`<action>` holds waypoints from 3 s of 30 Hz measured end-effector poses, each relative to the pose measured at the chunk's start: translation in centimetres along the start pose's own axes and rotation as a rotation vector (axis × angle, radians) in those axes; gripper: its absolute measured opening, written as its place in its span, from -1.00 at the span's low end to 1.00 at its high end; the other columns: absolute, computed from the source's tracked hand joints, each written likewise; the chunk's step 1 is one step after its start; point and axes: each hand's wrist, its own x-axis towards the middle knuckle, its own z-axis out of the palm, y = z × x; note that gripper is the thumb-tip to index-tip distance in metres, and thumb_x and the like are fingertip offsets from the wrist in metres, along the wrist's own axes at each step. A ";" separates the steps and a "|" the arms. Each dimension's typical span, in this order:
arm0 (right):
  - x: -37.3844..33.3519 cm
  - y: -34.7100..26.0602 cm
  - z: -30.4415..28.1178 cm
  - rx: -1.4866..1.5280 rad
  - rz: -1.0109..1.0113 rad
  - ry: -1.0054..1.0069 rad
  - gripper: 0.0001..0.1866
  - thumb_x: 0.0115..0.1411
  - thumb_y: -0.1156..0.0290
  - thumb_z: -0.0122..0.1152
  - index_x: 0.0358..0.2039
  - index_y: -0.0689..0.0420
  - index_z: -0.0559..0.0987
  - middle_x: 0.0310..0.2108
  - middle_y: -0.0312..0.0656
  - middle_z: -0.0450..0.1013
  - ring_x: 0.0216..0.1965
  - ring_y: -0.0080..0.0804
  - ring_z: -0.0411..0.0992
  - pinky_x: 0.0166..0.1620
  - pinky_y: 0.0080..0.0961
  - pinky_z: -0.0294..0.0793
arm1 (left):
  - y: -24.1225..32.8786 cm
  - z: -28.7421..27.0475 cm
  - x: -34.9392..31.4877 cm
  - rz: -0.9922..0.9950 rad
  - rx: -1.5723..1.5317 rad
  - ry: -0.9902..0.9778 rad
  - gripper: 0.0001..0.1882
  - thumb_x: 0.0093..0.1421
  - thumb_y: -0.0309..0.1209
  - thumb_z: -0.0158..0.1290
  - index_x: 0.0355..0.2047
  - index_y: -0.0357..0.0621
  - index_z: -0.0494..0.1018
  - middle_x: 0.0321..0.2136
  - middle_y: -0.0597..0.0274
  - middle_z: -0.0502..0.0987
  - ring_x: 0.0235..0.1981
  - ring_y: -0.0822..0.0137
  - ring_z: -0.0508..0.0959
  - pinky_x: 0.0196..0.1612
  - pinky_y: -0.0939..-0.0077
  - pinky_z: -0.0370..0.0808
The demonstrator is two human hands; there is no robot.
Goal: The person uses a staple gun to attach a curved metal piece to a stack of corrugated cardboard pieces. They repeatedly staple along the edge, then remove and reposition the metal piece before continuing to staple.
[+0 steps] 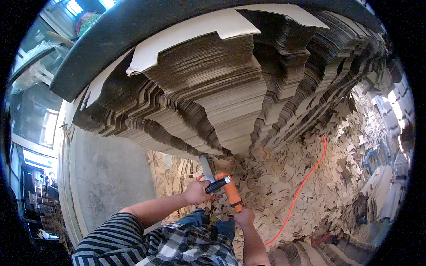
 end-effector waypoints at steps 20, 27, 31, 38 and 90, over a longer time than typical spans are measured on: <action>3.0 3.1 2.6 -0.228 -0.022 0.050 -0.65 -0.19 0.15 0.32 -0.44 0.14 0.58 -0.48 -0.05 0.52 -0.41 -0.09 0.51 -0.33 -0.19 0.48 | -1.1 1.8 2.2 -0.086 -0.028 -0.082 -0.61 -0.09 -0.21 0.19 -0.27 -0.07 0.40 -0.60 0.11 0.52 -0.52 0.12 0.57 -0.38 0.29 0.49; 4.6 4.4 3.8 -0.253 -0.035 0.044 -0.67 -0.20 0.22 0.27 -0.44 0.17 0.58 -0.53 -0.02 0.51 -0.43 -0.10 0.52 -0.33 -0.24 0.50 | -1.8 3.0 3.5 -0.059 0.046 -0.052 -0.65 -0.11 -0.20 0.19 -0.35 -0.08 0.41 -0.57 0.12 0.53 -0.47 0.13 0.58 -0.33 0.29 0.49; 4.9 3.8 3.3 -0.200 0.003 0.026 -0.68 -0.21 0.22 0.27 -0.44 0.15 0.59 -0.52 -0.03 0.51 -0.42 -0.10 0.52 -0.32 -0.24 0.50 | -3.0 4.4 4.1 -0.014 0.009 0.004 -0.67 -0.13 -0.19 0.20 -0.44 -0.09 0.40 -0.55 0.10 0.52 -0.43 0.09 0.56 -0.31 0.26 0.48; 5.4 4.7 3.8 -0.210 -0.012 0.019 -0.64 -0.18 0.18 0.28 -0.38 0.14 0.58 -0.47 -0.06 0.53 -0.38 -0.11 0.52 -0.30 -0.24 0.50 | -3.5 5.5 4.5 0.037 0.019 0.014 -0.69 -0.17 -0.27 0.17 -0.44 -0.12 0.39 -0.58 0.01 0.50 -0.47 0.02 0.55 -0.38 0.20 0.48; 8.7 8.6 5.7 -0.240 0.019 0.009 -0.61 -0.15 0.08 0.24 -0.35 0.05 0.61 -0.44 -0.07 0.53 -0.36 -0.07 0.51 -0.28 -0.22 0.49 | -6.1 10.9 7.7 0.002 -0.001 -0.015 -0.66 -0.16 -0.25 0.16 -0.39 -0.14 0.40 -0.56 -0.02 0.49 -0.48 0.01 0.54 -0.38 0.21 0.46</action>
